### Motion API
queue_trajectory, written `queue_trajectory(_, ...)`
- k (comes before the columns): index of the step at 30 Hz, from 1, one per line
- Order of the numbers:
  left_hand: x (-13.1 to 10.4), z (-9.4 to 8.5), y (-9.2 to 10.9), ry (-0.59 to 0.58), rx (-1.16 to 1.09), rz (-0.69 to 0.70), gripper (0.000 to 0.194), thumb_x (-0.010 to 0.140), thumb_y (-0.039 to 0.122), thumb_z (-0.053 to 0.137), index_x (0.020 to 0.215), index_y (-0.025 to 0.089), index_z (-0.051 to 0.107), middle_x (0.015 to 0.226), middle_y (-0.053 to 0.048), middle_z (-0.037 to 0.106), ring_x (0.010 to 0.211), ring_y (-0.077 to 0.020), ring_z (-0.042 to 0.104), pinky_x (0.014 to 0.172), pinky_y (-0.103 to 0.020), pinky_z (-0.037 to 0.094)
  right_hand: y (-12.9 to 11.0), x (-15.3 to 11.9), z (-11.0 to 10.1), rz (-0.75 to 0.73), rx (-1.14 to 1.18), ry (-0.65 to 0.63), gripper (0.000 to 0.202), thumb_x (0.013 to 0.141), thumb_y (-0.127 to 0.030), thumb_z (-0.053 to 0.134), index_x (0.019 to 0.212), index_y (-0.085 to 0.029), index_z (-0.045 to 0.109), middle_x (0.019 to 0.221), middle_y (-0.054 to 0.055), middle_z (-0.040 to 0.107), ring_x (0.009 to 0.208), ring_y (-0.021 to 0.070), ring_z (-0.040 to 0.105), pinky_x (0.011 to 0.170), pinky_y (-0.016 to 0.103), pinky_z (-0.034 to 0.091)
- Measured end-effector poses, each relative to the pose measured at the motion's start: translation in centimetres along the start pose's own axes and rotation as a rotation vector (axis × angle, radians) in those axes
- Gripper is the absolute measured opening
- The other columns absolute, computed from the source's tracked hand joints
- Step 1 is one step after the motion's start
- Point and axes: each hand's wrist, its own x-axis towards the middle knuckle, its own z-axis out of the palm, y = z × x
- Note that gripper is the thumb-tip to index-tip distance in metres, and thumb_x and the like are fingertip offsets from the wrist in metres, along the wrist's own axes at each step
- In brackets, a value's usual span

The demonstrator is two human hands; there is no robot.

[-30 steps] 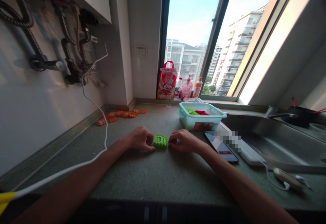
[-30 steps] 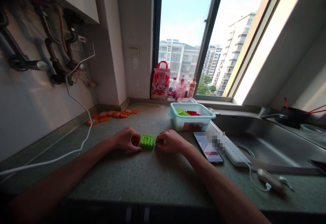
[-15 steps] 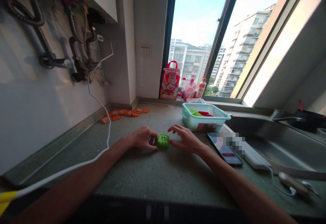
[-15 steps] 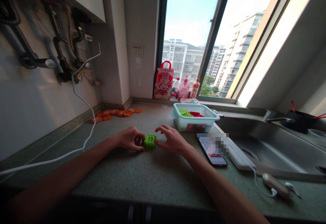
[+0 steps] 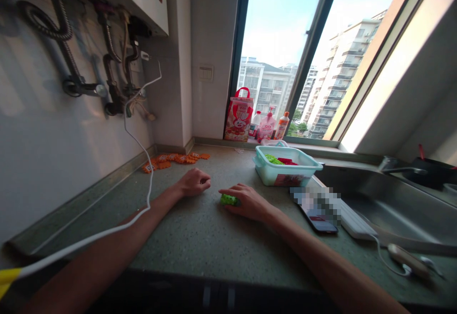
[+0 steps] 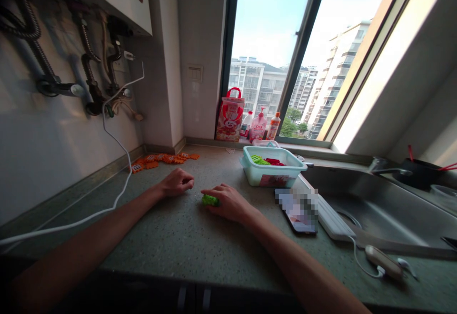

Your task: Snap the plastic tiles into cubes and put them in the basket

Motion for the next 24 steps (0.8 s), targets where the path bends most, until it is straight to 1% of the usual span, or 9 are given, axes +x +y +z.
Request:
queue_trajectory(3, 0.3, 0.5, -0.8, -0.028, -0.05, -0.058, 0.036, 0.086, 0.036, 0.049, 0.064, 0.016, 0.068, 0.055, 0.001, 0.054, 0.056, -0.0129, 0.044, 0.059, -0.027, 0.029, -0.1, -0.2, -0.5, -0.032, -0.02, 0.023, 0.054, 0.09, -0.031, 0.076, 0.142, -0.03, 0.065, 0.113, 0.007, 0.077, 0.103, 0.0231, 0.068, 0.094, 0.034, 0.053)
queue_trajectory(6, 0.7, 0.9, -1.9, -0.024, -0.096, -0.138, 0.041, 0.088, 0.041, 0.048, 0.07, 0.015, 0.073, 0.058, 0.0, 0.061, 0.059, -0.0149, 0.051, 0.06, -0.026, 0.032, 0.1, -0.4, -2.5, -0.04, -0.084, 0.104, 0.051, 0.091, -0.031, 0.075, 0.142, -0.03, 0.066, 0.113, 0.008, 0.076, 0.101, 0.0229, 0.067, 0.093, 0.034, 0.054)
queue_trajectory(10, 1.1, 1.3, -3.0, -0.025, -0.143, -0.162, 0.044, 0.088, 0.047, 0.048, 0.071, 0.016, 0.074, 0.058, -0.001, 0.063, 0.058, -0.0156, 0.054, 0.059, -0.025, 0.035, 2.1, -0.5, -7.8, 0.06, -0.197, 0.306, 0.049, 0.095, -0.034, 0.071, 0.143, -0.028, 0.065, 0.118, 0.009, 0.076, 0.107, 0.0255, 0.066, 0.099, 0.039, 0.052)
queue_trajectory(14, 1.3, 1.4, -3.0, -0.033, -0.151, -0.172, 0.043, 0.088, 0.047, 0.05, 0.07, 0.016, 0.074, 0.057, -0.001, 0.062, 0.058, -0.0155, 0.056, 0.059, -0.025, 0.037, 7.3, -0.3, -13.5, 0.317, -0.352, 0.416, 0.044, 0.096, -0.04, 0.067, 0.139, -0.027, 0.069, 0.123, 0.009, 0.076, 0.11, 0.0275, 0.069, 0.1, 0.038, 0.051)
queue_trajectory(16, 1.4, 1.3, -2.9, -0.029, -0.154, -0.186, 0.043, 0.089, 0.047, 0.05, 0.07, 0.017, 0.074, 0.057, 0.0, 0.062, 0.058, -0.0158, 0.057, 0.06, -0.025, 0.037, 10.4, -0.2, -15.4, 0.518, -0.417, 0.332, 0.046, 0.095, -0.042, 0.067, 0.139, -0.028, 0.069, 0.124, 0.009, 0.076, 0.112, 0.0284, 0.07, 0.1, 0.037, 0.05)
queue_trajectory(18, 1.4, 1.3, -2.9, -0.025, -0.158, -0.195, 0.044, 0.089, 0.047, 0.05, 0.069, 0.017, 0.074, 0.056, 0.0, 0.061, 0.057, -0.016, 0.058, 0.06, -0.026, 0.037, 13.2, -0.3, -16.2, 0.737, -0.453, 0.162, 0.047, 0.094, -0.044, 0.067, 0.138, -0.027, 0.07, 0.123, 0.01, 0.077, 0.111, 0.0295, 0.071, 0.096, 0.035, 0.051)
queue_trajectory(19, 1.4, 1.3, -2.9, -0.024, -0.161, -0.198, 0.044, 0.089, 0.048, 0.05, 0.069, 0.017, 0.074, 0.056, 0.0, 0.061, 0.057, -0.0161, 0.058, 0.06, -0.026, 0.037, 14.3, -0.4, -16.4, 0.792, -0.457, 0.113, 0.047, 0.092, -0.044, 0.069, 0.134, -0.024, 0.073, 0.122, 0.012, 0.077, 0.11, 0.0305, 0.072, 0.094, 0.035, 0.052)
queue_trajectory(21, 1.5, 1.3, -2.9, -0.021, -0.164, -0.199, 0.044, 0.09, 0.048, 0.049, 0.069, 0.017, 0.073, 0.057, 0.0, 0.062, 0.058, -0.0163, 0.059, 0.06, -0.026, 0.037, 15.9, -0.6, -16.3, 0.844, -0.455, 0.047, 0.045, 0.089, -0.042, 0.072, 0.128, -0.021, 0.077, 0.12, 0.015, 0.077, 0.108, 0.0319, 0.073, 0.091, 0.035, 0.052)
queue_trajectory(24, 1.5, 1.2, -2.8, -0.022, -0.169, -0.2, 0.043, 0.09, 0.047, 0.05, 0.067, 0.017, 0.071, 0.058, -0.001, 0.063, 0.059, -0.0166, 0.059, 0.06, -0.026, 0.037, 17.0, -0.6, -15.6, 0.852, -0.452, 0.008, 0.043, 0.088, -0.039, 0.073, 0.125, -0.018, 0.078, 0.119, 0.017, 0.077, 0.108, 0.0324, 0.073, 0.089, 0.035, 0.052)
